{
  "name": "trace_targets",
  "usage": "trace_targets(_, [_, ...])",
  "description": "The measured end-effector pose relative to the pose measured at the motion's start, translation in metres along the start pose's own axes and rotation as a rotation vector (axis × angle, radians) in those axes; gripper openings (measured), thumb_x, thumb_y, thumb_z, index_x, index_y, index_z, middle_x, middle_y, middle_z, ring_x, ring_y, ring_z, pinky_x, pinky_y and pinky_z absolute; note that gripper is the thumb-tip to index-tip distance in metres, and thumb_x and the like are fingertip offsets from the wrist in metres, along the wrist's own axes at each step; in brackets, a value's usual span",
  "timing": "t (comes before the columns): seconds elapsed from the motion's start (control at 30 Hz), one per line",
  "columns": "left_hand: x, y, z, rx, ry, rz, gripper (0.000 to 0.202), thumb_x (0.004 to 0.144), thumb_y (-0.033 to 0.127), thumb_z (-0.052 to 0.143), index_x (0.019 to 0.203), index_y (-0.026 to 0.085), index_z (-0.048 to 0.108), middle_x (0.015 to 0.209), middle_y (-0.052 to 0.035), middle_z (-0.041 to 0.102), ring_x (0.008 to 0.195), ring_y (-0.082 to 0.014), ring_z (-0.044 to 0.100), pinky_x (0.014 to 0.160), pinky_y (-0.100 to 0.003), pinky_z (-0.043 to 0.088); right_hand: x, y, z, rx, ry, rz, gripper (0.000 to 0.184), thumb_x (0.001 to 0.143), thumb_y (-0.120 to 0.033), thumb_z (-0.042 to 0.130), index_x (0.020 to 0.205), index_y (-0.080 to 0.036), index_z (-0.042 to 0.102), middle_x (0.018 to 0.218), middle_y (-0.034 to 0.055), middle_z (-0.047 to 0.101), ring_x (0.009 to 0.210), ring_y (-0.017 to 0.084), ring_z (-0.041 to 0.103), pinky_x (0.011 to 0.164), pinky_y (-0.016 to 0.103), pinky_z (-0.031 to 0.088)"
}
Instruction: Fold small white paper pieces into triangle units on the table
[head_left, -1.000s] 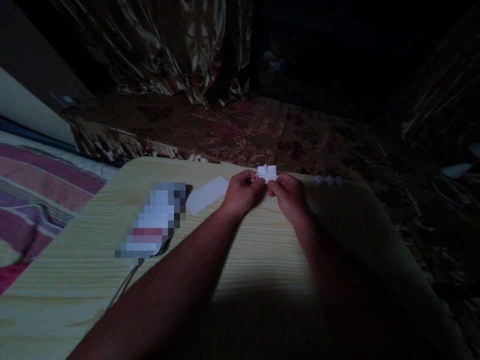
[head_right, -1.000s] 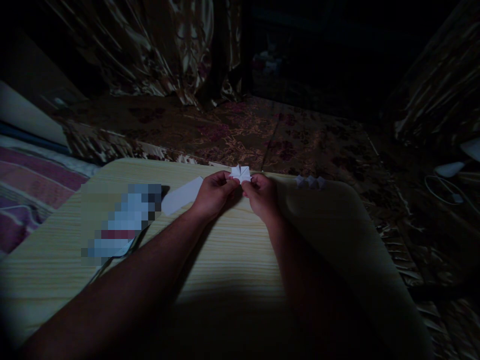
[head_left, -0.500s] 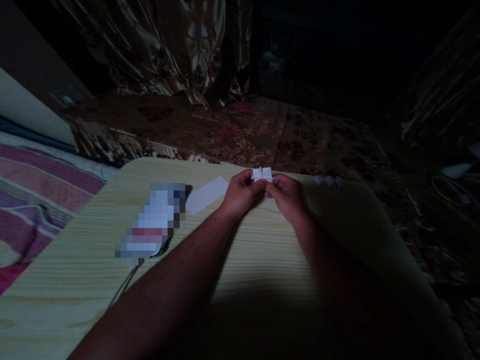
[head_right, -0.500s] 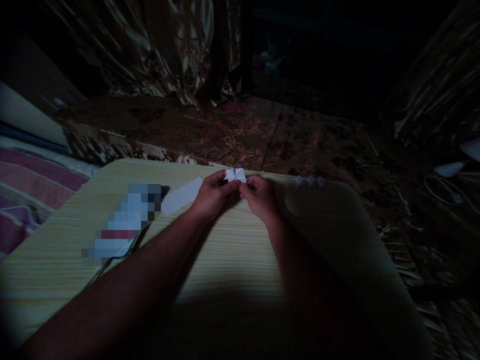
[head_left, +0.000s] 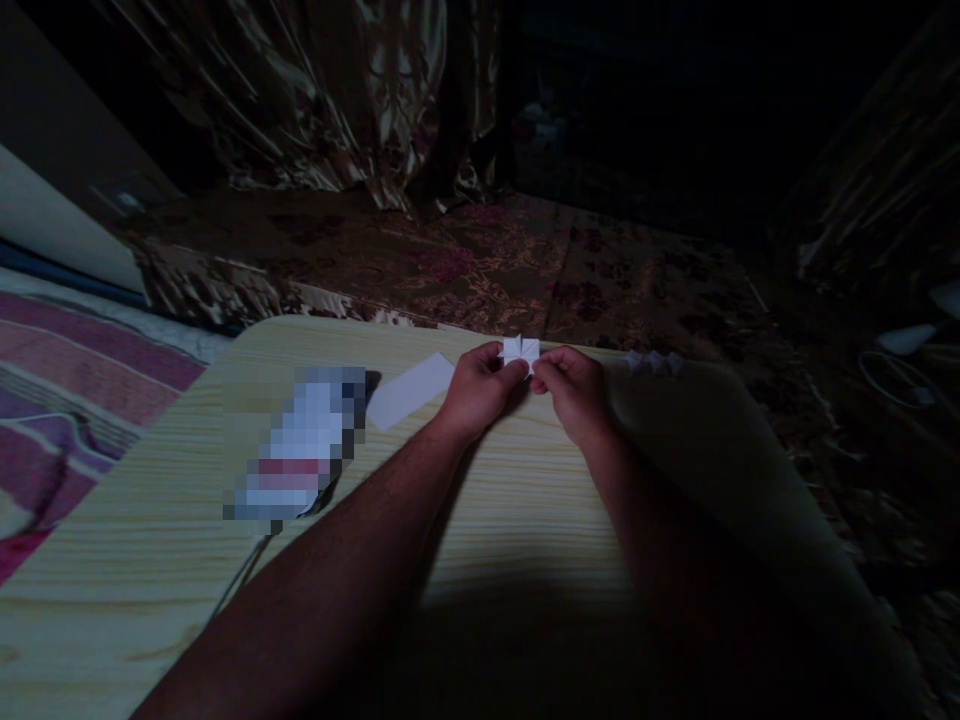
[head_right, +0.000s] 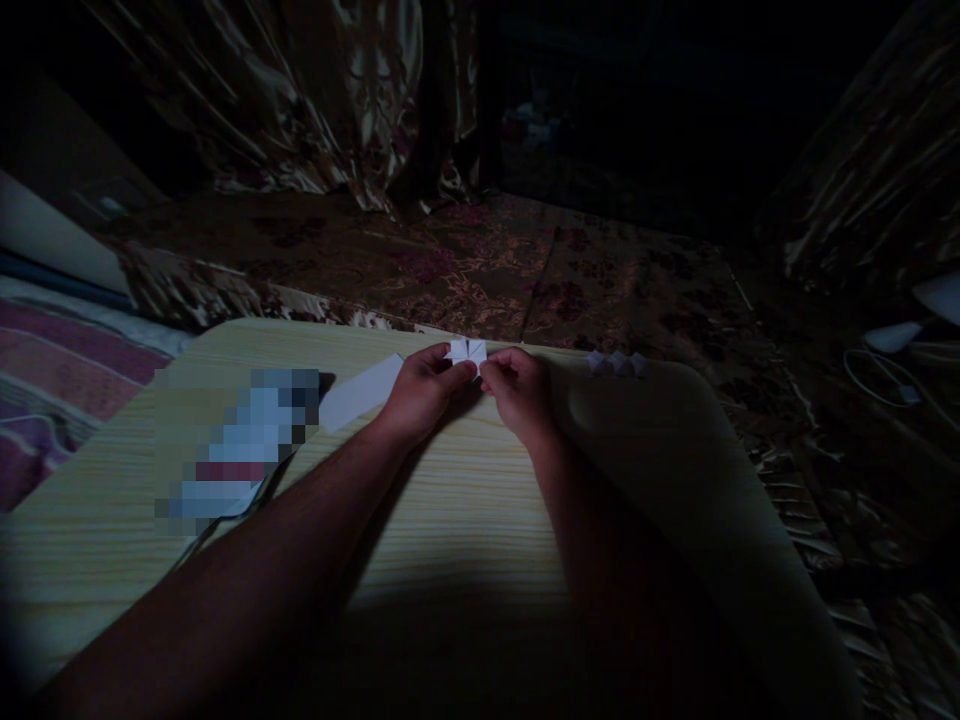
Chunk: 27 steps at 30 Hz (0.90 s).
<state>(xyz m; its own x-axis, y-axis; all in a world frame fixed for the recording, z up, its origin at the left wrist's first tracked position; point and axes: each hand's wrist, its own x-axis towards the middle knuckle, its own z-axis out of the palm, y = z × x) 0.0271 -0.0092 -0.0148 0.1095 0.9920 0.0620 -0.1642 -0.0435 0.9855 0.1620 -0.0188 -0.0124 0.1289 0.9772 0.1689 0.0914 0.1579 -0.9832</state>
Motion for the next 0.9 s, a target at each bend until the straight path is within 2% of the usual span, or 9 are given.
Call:
trace_targets(0.33, [-0.0031, 0.0050, 0.0017, 0.041, -0.038, 0.044, 0.019, 0.071, 0.028, 0.069, 0.083, 0.013, 0.068, 0.073, -0.0026, 0.067, 0.060, -0.0114, 0.054, 0.056, -0.022, 0.039, -0.0003, 0.0021, 0.0000, -0.030, 0.005, -0.024, 0.013, 0.073, -0.030, 0.063, 0.073, -0.017, 0.062, 0.055, -0.0026, 0.061, 0.053, 0.012, 0.057, 0.055, 0.024, 0.044])
trace_targets(0.7, [-0.0035, 0.0066, 0.0032, -0.039, -0.027, 0.022, 0.016, 0.069, 0.025, 0.069, 0.078, 0.012, 0.067, 0.069, -0.0018, 0.064, 0.058, -0.0107, 0.053, 0.056, -0.022, 0.040, -0.0020, -0.0012, -0.0017, -0.053, -0.039, -0.032, 0.012, 0.074, -0.030, 0.062, 0.072, -0.018, 0.062, 0.056, -0.0024, 0.062, 0.054, 0.012, 0.057, 0.056, 0.024, 0.044])
trace_targets(0.9, [-0.0029, 0.0052, 0.0036, -0.010, -0.023, 0.006, 0.019, 0.069, 0.027, 0.068, 0.082, 0.013, 0.068, 0.070, -0.0017, 0.065, 0.060, -0.0120, 0.054, 0.057, -0.023, 0.040, -0.0011, 0.0005, -0.0011, -0.032, -0.021, -0.030, 0.012, 0.074, -0.030, 0.062, 0.072, -0.018, 0.061, 0.055, -0.0023, 0.061, 0.053, 0.012, 0.057, 0.055, 0.024, 0.044])
